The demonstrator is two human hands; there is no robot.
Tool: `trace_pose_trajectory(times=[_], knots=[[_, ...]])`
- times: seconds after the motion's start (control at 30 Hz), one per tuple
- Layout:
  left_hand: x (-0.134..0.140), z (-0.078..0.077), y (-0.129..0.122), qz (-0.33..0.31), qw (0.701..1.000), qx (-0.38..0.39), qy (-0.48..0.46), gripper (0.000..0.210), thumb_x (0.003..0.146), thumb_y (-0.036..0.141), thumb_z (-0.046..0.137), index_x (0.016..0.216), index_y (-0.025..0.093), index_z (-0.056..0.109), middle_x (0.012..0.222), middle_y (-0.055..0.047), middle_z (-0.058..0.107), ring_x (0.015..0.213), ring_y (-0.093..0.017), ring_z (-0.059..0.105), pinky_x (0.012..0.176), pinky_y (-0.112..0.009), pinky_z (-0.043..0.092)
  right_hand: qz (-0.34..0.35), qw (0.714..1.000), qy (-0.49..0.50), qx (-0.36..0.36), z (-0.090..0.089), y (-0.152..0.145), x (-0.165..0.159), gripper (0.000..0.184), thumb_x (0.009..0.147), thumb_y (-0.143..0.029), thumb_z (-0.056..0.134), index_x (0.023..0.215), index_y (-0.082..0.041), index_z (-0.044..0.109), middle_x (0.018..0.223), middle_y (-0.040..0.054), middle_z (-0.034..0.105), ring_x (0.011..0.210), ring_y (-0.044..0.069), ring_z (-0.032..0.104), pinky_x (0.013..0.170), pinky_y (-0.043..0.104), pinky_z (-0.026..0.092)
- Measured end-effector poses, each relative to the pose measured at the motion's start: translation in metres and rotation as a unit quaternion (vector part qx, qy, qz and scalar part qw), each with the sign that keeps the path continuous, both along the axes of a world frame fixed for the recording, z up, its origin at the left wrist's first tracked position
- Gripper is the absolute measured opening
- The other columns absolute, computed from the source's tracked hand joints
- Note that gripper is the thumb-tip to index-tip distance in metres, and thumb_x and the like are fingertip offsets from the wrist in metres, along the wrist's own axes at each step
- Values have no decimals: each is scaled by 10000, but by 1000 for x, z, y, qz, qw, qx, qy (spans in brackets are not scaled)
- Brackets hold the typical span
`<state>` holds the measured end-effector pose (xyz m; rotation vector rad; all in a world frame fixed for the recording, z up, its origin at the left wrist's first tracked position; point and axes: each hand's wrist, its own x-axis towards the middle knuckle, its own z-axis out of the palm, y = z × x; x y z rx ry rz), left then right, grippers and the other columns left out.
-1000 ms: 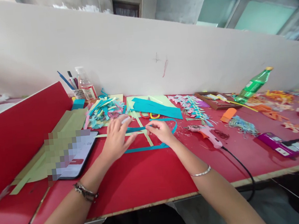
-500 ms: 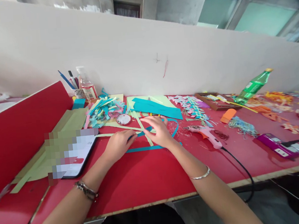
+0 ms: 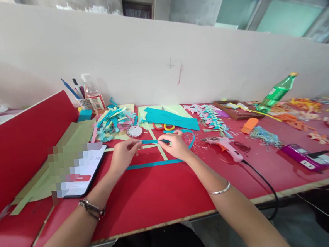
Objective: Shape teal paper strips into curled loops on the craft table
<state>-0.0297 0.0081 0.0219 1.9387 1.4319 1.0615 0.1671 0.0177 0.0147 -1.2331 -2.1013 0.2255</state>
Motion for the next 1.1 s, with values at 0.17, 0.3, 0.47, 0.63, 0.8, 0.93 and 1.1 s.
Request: trace_pose_trajectory(times=[0.17, 0.3, 0.47, 0.63, 0.8, 0.93, 1.1], knots=[[3, 0, -1, -9, 999, -33, -28, 301, 712, 417, 494, 686, 153, 636, 477, 12, 582, 460, -107, 518, 502, -200, 368, 46, 999, -2, 10, -2, -1, -4, 167, 796, -324, 456, 880, -246, 578, 904, -7, 648, 837, 152, 565, 911, 381, 131], [1, -3, 2, -12, 997, -57, -47, 324, 691, 441, 517, 698, 147, 653, 492, -8, 611, 492, -122, 536, 515, -208, 373, 57, 998, 20, -27, -4, 4, -1, 215, 812, -339, 421, 801, -223, 601, 821, -3, 660, 726, 137, 564, 840, 341, 251], [-3, -4, 6, -7, 991, -110, -74, 354, 657, 472, 550, 716, 141, 660, 482, -15, 618, 475, -126, 531, 500, -215, 362, 94, 988, 94, -75, -1, 11, 12, 239, 774, -372, 453, 738, -191, 605, 758, 20, 640, 718, 146, 563, 677, 247, 380], [-4, -4, 8, -4, 986, -138, -90, 362, 643, 480, 558, 706, 139, 661, 462, -11, 607, 487, -132, 547, 520, -219, 376, 80, 983, 127, -103, 0, 17, 27, 214, 716, -378, 516, 691, -182, 598, 713, 17, 622, 694, 149, 557, 634, 244, 404], [-8, -1, 10, 23, 986, -124, -109, 311, 637, 441, 573, 695, 148, 661, 459, 2, 603, 491, -128, 555, 552, -219, 397, 39, 976, 166, -134, -1, 21, 37, 225, 694, -393, 531, 674, -173, 573, 578, -7, 563, 511, 106, 496, 497, 224, 385], [-12, 2, 11, 36, 987, -114, -106, 294, 651, 420, 561, 712, 155, 671, 447, 10, 595, 496, -119, 543, 553, -208, 389, 43, 951, 253, -173, 0, 22, 42, 237, 708, -388, 519, 651, -160, 541, 572, -3, 568, 483, 89, 505, 495, 219, 406], [-13, 1, 11, 63, 987, -106, -100, 296, 657, 436, 552, 705, 165, 662, 480, 8, 620, 483, -104, 509, 524, -201, 363, 33, 923, 336, -186, -2, 24, 43, 238, 714, -396, 516, 719, -159, 545, 660, 25, 618, 561, 106, 565, 597, 255, 453]])
